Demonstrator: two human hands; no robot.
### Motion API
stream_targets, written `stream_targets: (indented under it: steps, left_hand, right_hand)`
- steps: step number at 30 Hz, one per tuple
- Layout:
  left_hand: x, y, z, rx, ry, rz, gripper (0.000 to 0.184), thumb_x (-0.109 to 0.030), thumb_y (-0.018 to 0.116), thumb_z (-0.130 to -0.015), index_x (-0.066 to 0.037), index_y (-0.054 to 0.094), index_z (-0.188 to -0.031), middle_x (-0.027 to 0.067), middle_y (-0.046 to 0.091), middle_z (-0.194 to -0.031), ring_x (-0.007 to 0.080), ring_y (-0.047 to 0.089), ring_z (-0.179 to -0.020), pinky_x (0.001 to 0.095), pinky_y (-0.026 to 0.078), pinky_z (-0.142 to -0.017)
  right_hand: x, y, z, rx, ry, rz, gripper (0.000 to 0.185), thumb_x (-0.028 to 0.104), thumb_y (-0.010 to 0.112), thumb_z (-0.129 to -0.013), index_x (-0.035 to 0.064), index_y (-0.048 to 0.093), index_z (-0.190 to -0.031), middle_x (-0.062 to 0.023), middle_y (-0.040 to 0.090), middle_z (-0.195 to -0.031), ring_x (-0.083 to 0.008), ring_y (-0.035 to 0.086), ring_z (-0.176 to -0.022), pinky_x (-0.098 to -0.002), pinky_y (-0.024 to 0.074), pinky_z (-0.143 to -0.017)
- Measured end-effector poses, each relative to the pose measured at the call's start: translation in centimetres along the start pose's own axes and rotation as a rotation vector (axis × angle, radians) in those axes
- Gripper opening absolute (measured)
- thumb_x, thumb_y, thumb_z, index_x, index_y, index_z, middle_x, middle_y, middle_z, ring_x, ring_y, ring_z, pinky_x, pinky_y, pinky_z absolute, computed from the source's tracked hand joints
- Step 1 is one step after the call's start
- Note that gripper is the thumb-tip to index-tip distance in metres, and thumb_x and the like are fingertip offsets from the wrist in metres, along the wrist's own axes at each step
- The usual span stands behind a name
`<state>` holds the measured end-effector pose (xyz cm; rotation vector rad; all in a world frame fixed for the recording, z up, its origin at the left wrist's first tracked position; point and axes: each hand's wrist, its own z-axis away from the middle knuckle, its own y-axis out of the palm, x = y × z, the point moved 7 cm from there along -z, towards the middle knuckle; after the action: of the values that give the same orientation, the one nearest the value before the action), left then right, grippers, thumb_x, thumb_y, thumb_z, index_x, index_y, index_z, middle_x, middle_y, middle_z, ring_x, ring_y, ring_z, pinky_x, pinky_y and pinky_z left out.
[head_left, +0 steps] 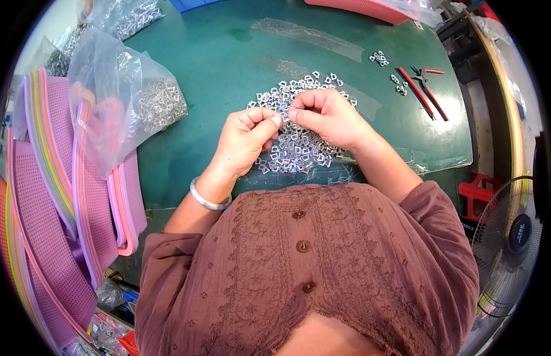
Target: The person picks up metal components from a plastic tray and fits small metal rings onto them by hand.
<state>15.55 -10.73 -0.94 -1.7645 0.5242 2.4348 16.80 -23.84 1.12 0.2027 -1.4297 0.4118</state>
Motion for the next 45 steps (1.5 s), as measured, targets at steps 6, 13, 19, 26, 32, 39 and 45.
stream_targets:
  steps: [6,13,19,26,32,39,45]
  left_hand:
    - [-0.1,0.0,0.0,-0.002,0.015,0.001,0.011,-0.014,0.059,-0.081,-0.003,0.062,-0.079,-0.0024,0.055,-0.062,0.0015,0.044,-0.05,0.0143,0.034,-0.045]
    - [0.0,-0.1,-0.1,-0.007,0.006,-0.005,0.011,-0.014,0.06,-0.08,-0.003,0.062,-0.079,-0.0026,0.054,-0.061,0.0014,0.043,-0.049,0.0142,0.034,-0.044]
    - [-0.1,0.0,-0.1,-0.003,-0.002,0.013,0.011,-0.014,0.06,-0.08,-0.003,0.062,-0.079,-0.0027,0.054,-0.061,0.0012,0.043,-0.048,0.0142,0.034,-0.044]
    - [0.3,-0.1,-0.3,0.005,0.005,0.01,0.01,-0.013,0.06,-0.08,-0.003,0.062,-0.08,-0.0026,0.055,-0.062,0.001,0.043,-0.049,0.0143,0.033,-0.044]
    - [0.4,0.0,-0.3,0.009,-0.002,0.031,0.01,-0.012,0.06,-0.08,-0.003,0.062,-0.08,-0.0028,0.055,-0.061,0.001,0.043,-0.049,0.0144,0.033,-0.044]
    - [0.4,0.0,-0.3,0.009,0.002,0.019,0.007,-0.01,0.06,-0.079,-0.004,0.062,-0.08,-0.0029,0.054,-0.062,0.0015,0.043,-0.048,0.0146,0.033,-0.043]
    - [0.5,0.0,-0.3,0.005,-0.024,0.042,0.009,-0.012,0.06,-0.079,-0.004,0.062,-0.079,-0.0025,0.054,-0.061,0.0017,0.043,-0.048,0.0145,0.034,-0.044]
  right_hand:
    - [-0.1,0.1,-0.1,0.016,-0.02,0.0,0.011,0.011,0.057,-0.079,0.0005,0.059,-0.077,0.0053,0.051,-0.067,-0.002,0.041,-0.06,-0.0184,0.0349,-0.054]
    - [0.2,0.1,-0.1,0.011,-0.041,0.018,0.011,0.011,0.057,-0.079,0.0003,0.058,-0.074,0.0054,0.049,-0.065,-0.0021,0.04,-0.059,-0.0182,0.0336,-0.052]
    - [0.4,0.1,-0.1,-0.023,-0.105,0.089,0.011,0.009,0.058,-0.079,-0.0001,0.057,-0.073,0.0044,0.048,-0.066,-0.002,0.04,-0.059,-0.0183,0.0332,-0.05]
    - [1.6,0.0,0.1,-0.068,-0.175,0.202,0.013,0.01,0.057,-0.074,-0.0029,0.058,-0.073,-0.0067,0.056,-0.066,-0.0113,0.052,-0.062,-0.026,0.0429,-0.057]
    - [1.4,0.1,0.2,-0.059,-0.186,0.192,0.012,0.009,0.058,-0.075,-0.0023,0.057,-0.072,-0.0046,0.054,-0.068,-0.0095,0.049,-0.063,-0.0244,0.0404,-0.055]
    - [1.4,0.0,0.2,-0.061,-0.189,0.201,0.011,0.009,0.057,-0.075,-0.002,0.057,-0.072,-0.0045,0.054,-0.067,-0.0091,0.048,-0.062,-0.0241,0.0401,-0.055]
    - [1.1,0.0,0.2,-0.066,-0.139,0.159,0.013,0.01,0.057,-0.074,-0.0024,0.058,-0.072,-0.0057,0.056,-0.066,-0.0099,0.05,-0.062,-0.0252,0.0424,-0.056]
